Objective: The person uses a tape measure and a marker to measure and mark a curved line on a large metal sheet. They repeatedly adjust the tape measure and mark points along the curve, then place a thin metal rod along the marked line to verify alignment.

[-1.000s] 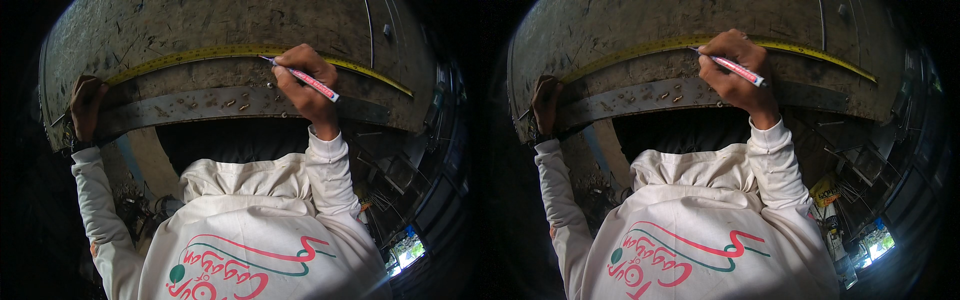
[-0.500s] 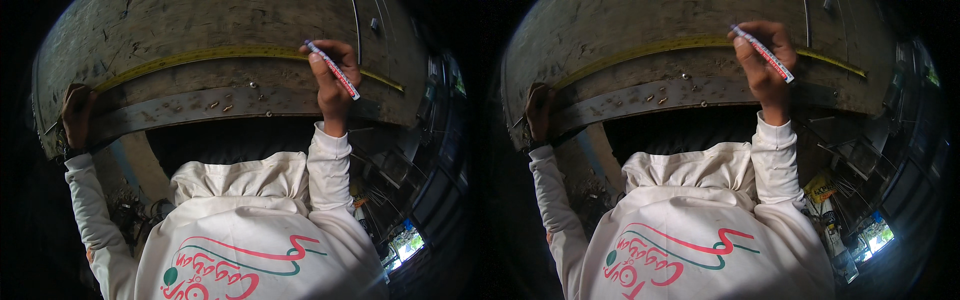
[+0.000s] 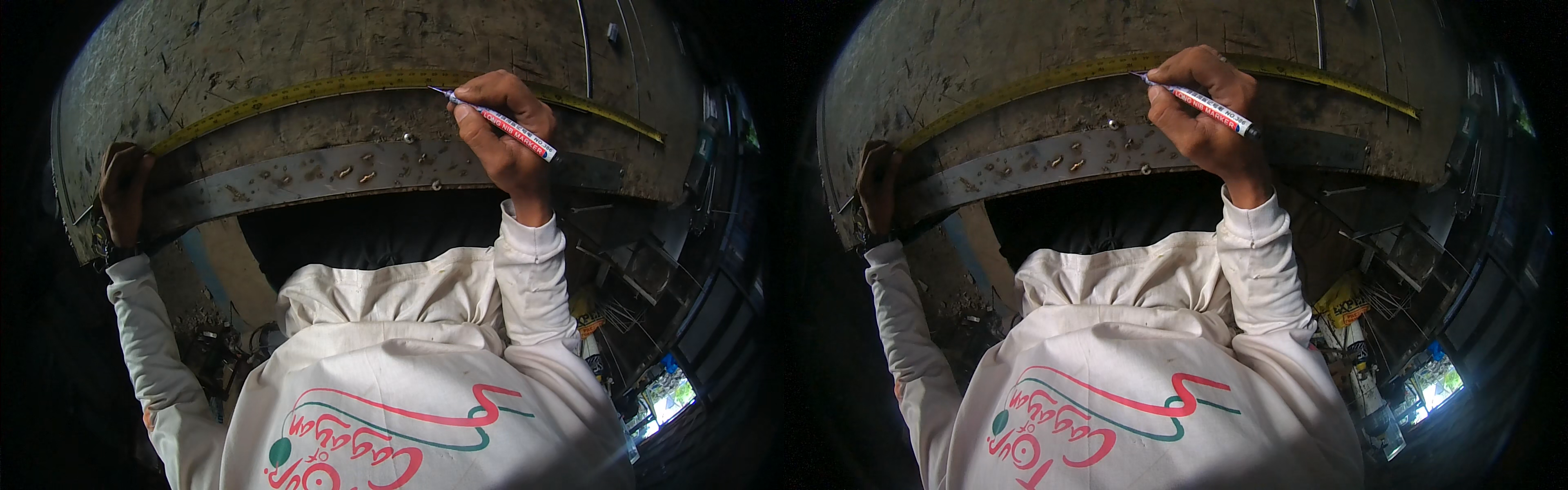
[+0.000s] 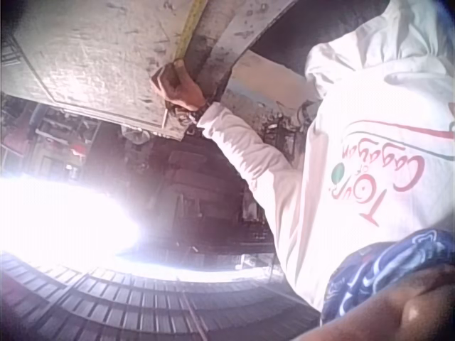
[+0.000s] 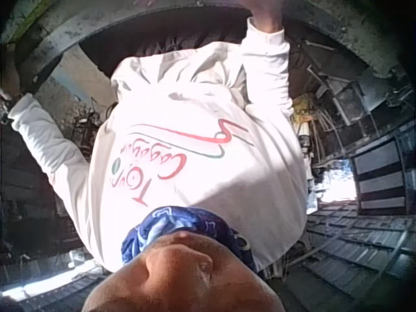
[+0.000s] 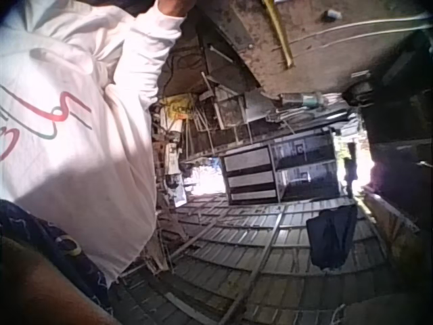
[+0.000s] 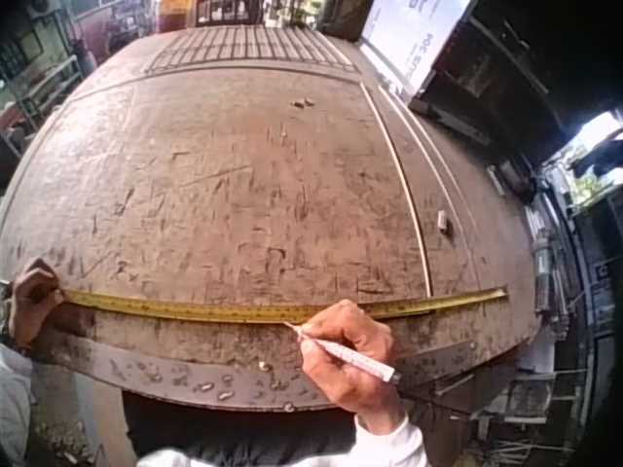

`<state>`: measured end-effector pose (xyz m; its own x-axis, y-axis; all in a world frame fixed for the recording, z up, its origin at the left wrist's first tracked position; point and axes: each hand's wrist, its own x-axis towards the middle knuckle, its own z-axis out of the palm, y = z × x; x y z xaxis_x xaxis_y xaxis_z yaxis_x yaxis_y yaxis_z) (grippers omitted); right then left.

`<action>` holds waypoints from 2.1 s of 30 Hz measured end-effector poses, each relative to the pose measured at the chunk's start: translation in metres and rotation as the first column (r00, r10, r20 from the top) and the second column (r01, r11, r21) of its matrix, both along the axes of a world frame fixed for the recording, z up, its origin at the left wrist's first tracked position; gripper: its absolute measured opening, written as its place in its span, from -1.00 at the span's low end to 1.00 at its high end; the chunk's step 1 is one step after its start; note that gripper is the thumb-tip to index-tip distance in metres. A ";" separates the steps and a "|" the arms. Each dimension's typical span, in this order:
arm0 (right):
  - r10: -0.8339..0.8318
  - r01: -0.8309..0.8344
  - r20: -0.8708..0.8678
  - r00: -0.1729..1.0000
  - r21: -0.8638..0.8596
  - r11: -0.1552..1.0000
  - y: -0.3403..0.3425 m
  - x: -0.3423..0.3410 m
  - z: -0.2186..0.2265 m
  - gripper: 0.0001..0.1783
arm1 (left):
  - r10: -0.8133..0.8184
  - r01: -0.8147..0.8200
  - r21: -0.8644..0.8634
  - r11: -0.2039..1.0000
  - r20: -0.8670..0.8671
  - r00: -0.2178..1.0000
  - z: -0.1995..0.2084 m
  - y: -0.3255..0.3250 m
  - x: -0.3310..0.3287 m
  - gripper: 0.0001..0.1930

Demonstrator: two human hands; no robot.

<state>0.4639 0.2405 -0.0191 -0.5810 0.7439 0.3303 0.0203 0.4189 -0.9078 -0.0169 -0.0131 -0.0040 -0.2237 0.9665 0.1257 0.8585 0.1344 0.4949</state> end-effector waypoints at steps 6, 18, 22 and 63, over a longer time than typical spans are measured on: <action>-0.013 0.013 0.011 1.000 0.014 1.000 -0.001 -0.001 0.001 -0.89 | 0.006 -0.006 0.045 0.999 0.005 1.000 0.002 0.005 0.008 -0.86; -0.021 0.021 0.011 1.000 0.019 1.000 -0.001 -0.002 0.000 -0.88 | 0.020 -0.020 0.032 0.999 0.003 1.000 0.003 0.006 0.009 -0.88; -0.017 0.015 -0.039 0.999 -0.056 0.998 0.000 0.005 0.002 -0.89 | 0.043 -0.043 -0.003 0.999 -0.011 0.999 0.005 0.009 0.017 -0.89; 0.026 -0.025 -0.007 1.000 0.057 0.998 0.025 0.035 -0.008 -0.87 | 0.013 -0.013 0.018 1.000 -0.033 0.999 0.004 0.006 0.009 -0.90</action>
